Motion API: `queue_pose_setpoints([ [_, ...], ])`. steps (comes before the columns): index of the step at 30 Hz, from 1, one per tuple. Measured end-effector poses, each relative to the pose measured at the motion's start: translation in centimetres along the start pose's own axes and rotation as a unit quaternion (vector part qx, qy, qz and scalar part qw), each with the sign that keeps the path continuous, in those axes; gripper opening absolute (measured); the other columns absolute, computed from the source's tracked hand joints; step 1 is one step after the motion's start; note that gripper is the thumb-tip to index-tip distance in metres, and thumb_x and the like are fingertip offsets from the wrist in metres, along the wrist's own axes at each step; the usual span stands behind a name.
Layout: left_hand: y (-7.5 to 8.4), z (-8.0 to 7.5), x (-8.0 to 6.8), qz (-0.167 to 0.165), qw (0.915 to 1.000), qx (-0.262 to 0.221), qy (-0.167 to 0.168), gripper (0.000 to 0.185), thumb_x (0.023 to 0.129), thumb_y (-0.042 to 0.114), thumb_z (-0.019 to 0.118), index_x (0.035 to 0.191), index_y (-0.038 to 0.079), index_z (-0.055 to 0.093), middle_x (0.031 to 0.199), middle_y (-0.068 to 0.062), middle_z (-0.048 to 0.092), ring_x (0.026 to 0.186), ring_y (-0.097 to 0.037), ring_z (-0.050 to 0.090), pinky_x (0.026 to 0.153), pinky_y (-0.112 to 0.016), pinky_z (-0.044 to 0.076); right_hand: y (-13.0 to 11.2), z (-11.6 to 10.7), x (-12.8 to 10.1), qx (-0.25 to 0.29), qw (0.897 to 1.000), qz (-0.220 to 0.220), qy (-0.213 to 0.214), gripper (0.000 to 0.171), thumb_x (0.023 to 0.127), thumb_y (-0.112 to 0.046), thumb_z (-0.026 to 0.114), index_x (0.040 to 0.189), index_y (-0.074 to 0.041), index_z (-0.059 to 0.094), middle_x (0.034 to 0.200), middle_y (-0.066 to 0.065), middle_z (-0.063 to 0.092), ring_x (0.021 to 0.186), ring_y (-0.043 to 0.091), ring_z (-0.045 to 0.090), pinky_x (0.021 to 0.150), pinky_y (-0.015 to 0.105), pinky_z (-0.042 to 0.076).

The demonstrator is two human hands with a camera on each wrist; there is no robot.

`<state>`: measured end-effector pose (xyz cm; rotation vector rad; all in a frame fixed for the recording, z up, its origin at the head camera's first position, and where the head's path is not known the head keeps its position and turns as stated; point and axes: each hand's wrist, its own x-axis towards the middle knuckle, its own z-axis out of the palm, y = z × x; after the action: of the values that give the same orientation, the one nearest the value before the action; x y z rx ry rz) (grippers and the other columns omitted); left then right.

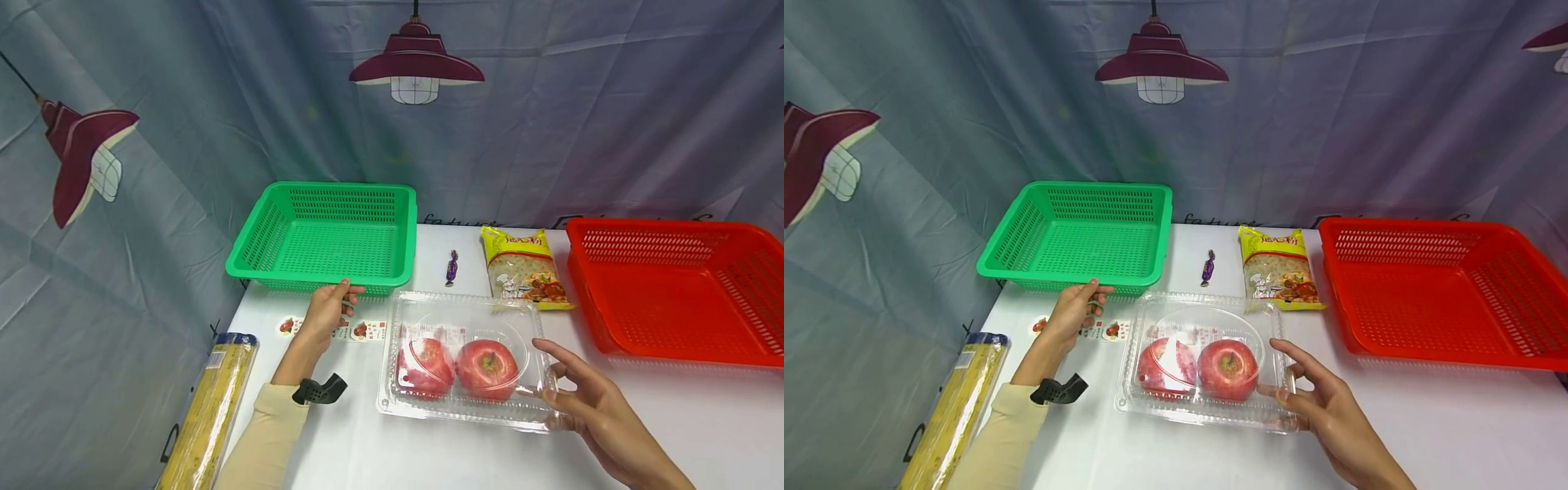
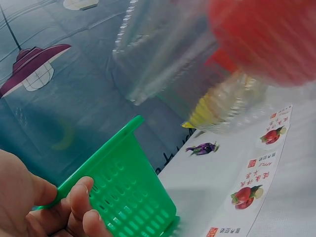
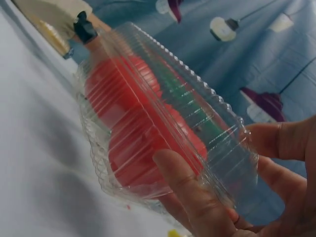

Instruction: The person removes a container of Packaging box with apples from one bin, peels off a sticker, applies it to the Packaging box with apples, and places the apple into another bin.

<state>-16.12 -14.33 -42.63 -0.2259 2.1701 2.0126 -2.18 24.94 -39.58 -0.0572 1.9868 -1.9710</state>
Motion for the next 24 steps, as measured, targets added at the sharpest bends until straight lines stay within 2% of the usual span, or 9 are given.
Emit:
queue_pose_setpoints([
  [3,0.0,-0.1,0.0,0.001,1.0,-0.001,0.0,0.046,0.107,0.031,0.04,0.115,-0.007,0.065,0.081,-0.002,0.054,0.066,-0.015,0.047,0.056,-0.03,0.038,0.6,0.0,-0.3,-0.002,1.0,0.011,-0.002,0.063,0.098,-0.002,0.054,0.154,-0.019,0.03,0.115,0.021,0.031,0.089,0.03,0.065,0.07,0.041,0.057],
  [6,0.0,-0.1,0.0,0.001,1.0,-0.002,-0.001,0.046,0.107,0.031,0.04,0.115,-0.007,0.065,0.082,-0.003,0.054,0.066,-0.015,0.047,0.056,-0.03,0.038,1.1,0.1,-0.5,-0.008,0.999,0.043,0.016,0.063,0.098,-0.005,0.057,0.154,-0.023,0.033,0.116,0.018,0.031,0.087,0.03,0.064,0.069,0.04,0.056],
  [10,0.0,-0.1,0.0,-0.002,1.0,-0.002,-0.002,0.046,0.108,0.031,0.04,0.116,-0.007,0.065,0.081,-0.003,0.054,0.066,-0.015,0.048,0.057,-0.031,0.038,1.6,0.4,-0.7,-0.015,0.995,0.093,0.041,0.065,0.096,-0.011,0.06,0.153,-0.03,0.034,0.122,0.015,0.032,0.09,0.032,0.064,0.074,0.043,0.057],
  [15,0.1,-0.2,0.0,0.001,1.0,0.001,-0.006,0.046,0.108,0.03,0.039,0.116,-0.005,0.066,0.081,-0.001,0.054,0.066,-0.015,0.048,0.057,-0.031,0.038,2.0,0.7,-0.8,-0.026,0.99,0.129,0.048,0.068,0.093,-0.015,0.063,0.153,-0.03,0.034,0.131,0.017,0.033,0.098,0.032,0.059,0.078,0.043,0.056],
  [20,0.2,-0.2,0.0,0.003,0.9999,0.003,-0.011,0.046,0.108,0.032,0.039,0.116,-0.004,0.066,0.081,0.0,0.053,0.066,-0.015,0.048,0.058,-0.031,0.039,2.3,0.8,-0.8,-0.036,0.988,0.139,0.048,0.067,0.093,-0.018,0.064,0.152,-0.028,0.035,0.134,0.018,0.034,0.104,0.03,0.053,0.08,0.042,0.055],
  [24,0.1,-0.2,-0.1,-0.002,1.0,0.001,-0.01,0.045,0.108,0.031,0.04,0.115,-0.005,0.066,0.081,-0.001,0.053,0.067,-0.016,0.048,0.058,-0.031,0.039,2.6,0.8,-0.6,-0.031,0.989,0.139,0.042,0.066,0.094,-0.02,0.064,0.152,-0.029,0.034,0.137,0.019,0.034,0.104,0.031,0.058,0.08,0.043,0.055],
])
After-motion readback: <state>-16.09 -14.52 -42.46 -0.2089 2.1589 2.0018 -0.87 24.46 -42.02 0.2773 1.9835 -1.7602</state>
